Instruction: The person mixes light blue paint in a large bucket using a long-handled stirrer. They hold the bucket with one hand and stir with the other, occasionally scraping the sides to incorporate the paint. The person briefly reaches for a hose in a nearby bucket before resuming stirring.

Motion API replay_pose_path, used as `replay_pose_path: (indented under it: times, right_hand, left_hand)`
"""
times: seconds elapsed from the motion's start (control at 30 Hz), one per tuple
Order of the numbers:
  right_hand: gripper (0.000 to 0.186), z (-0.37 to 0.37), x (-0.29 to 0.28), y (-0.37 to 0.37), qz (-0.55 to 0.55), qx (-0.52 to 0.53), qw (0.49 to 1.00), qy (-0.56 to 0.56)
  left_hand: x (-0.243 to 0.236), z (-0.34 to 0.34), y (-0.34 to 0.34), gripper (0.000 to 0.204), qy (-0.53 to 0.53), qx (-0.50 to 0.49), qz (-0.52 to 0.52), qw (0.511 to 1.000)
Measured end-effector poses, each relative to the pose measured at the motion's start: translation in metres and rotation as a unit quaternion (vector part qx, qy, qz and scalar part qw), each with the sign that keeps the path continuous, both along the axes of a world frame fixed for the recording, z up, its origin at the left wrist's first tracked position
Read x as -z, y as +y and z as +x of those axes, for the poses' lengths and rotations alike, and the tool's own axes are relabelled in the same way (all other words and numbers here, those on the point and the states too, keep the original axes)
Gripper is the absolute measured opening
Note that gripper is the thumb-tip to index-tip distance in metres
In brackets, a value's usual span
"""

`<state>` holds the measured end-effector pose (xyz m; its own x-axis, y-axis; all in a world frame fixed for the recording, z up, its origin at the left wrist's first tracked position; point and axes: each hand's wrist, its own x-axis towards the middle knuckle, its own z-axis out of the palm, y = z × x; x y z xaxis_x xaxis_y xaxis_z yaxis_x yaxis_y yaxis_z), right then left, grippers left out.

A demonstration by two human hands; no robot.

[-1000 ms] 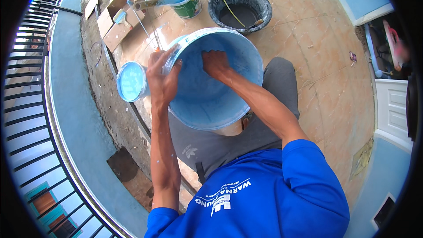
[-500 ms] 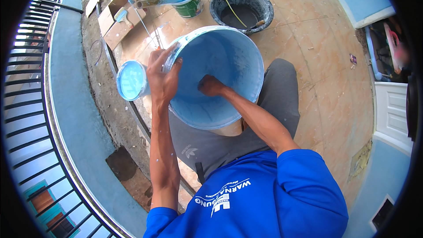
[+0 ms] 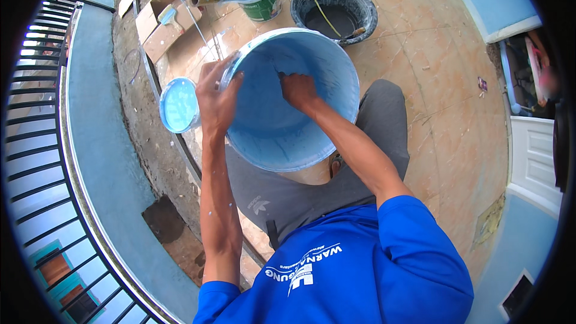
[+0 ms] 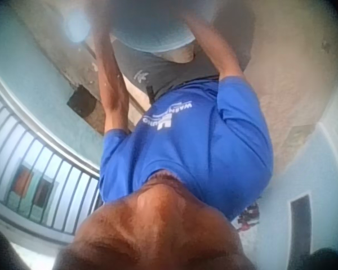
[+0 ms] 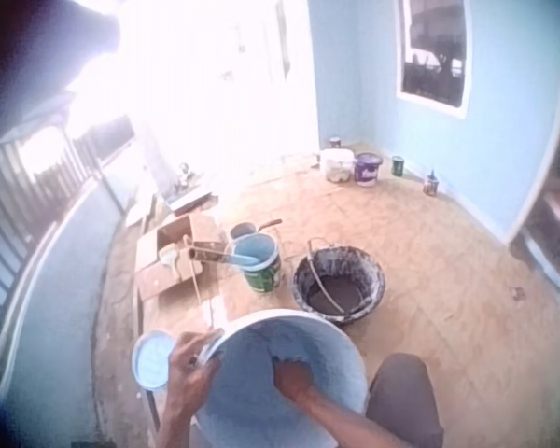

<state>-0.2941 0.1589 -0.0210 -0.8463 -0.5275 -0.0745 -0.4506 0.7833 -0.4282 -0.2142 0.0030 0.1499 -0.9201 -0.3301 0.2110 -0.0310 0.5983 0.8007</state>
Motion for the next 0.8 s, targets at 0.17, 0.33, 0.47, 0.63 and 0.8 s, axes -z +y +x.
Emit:
replay_pose_path:
  times: [0.17, 0.33, 0.47, 0.63, 0.8]
  right_hand:
    - [0.018, 0.037, 0.024, -0.005, 0.022, -0.075, 0.996, 0.037]
    - [0.017, 0.072, 0.029, -0.002, 0.059, -0.129, 0.99, 0.002]
    - [0.019, 0.077, 0.023, 0.013, 0.117, -0.202, 0.972, 0.015]
    - [0.021, 0.046, -0.005, 0.032, 0.032, -0.207, 0.976, 0.065]
    - [0.02, 0.003, -0.008, 0.025, 0.07, -0.105, 0.974, 0.188]
  left_hand:
    - [0.001, -0.011, 0.01, 0.04, 0.011, 0.031, -0.023, 0.999]
    - [0.001, -0.021, 0.007, 0.041, 0.005, 0.031, -0.007, 0.999]
    - [0.007, -0.028, 0.0, 0.039, 0.028, 0.053, -0.019, 0.998]
    - [0.011, -0.024, -0.003, 0.037, 0.037, 0.045, 0.022, 0.998]
    - [0.007, -0.016, 0.0, 0.04, 0.015, 0.038, -0.008, 0.999]
